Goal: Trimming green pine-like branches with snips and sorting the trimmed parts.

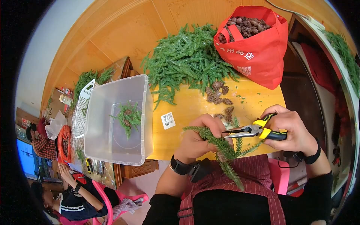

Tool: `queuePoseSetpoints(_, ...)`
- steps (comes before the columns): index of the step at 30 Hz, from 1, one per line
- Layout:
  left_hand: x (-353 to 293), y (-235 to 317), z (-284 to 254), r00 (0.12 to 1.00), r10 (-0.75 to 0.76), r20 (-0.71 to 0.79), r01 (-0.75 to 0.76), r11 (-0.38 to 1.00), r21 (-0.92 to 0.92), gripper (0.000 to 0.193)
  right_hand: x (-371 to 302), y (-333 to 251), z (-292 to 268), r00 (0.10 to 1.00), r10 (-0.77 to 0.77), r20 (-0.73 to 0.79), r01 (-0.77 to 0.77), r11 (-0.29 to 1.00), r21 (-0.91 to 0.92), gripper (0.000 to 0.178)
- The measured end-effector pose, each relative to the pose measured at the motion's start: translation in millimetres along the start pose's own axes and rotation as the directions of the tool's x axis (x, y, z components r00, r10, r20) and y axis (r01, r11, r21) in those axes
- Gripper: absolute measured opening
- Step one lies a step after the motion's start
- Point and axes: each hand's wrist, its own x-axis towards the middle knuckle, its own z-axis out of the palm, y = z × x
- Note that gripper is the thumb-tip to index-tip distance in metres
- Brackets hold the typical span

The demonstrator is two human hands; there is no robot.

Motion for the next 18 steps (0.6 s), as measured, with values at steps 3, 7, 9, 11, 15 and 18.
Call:
queuePoseSetpoints(3, 0.4, -0.2, -0.4, 1.0, -0.003, -0.008, 0.002, 0.998, -0.057, 0.025, -1.0, -1.8, 0.1, 1.0, 0.02, -0.018, -0.02, 0.999, -0.05, 0.022)
queuePoseSetpoints(7, -2.0, 2.9, -3.5, 0.999, 0.003, -0.039, 0.0, 0.998, 0.067, 0.027, -1.0, -7.2, 0.1, 0.998, -0.007, -0.059, 0.001, 0.995, -0.104, 0.023)
queuePoseSetpoints(9, -3.7, 6.8, -2.2, 0.997, 0.002, -0.077, 0.008, 0.991, 0.135, 0.026, -1.5, -8.3, 0.2, 0.997, -0.015, -0.076, 0.003, 0.986, -0.166, 0.024)
queuePoseSetpoints(11, 0.1, 12.3, 1.9, 0.994, 0.001, -0.11, 0.021, 0.98, 0.196, 0.026, -2.9, -12.5, 0.6, 0.994, 0.044, -0.099, -0.062, 0.98, -0.187, 0.024)
queuePoseSetpoints(15, 8.0, 21.3, 18.4, 0.956, 0.257, 0.142, -0.195, 0.194, 0.962, 0.023, -3.2, -24.8, 1.1, 0.943, 0.32, -0.088, -0.332, 0.916, -0.224, 0.024)
queuePoseSetpoints(18, 3.1, 23.6, 20.3, 0.914, 0.267, 0.306, -0.273, -0.155, 0.95, 0.024, 0.0, -31.2, 1.2, 0.926, 0.374, -0.059, -0.378, 0.906, -0.19, 0.026)
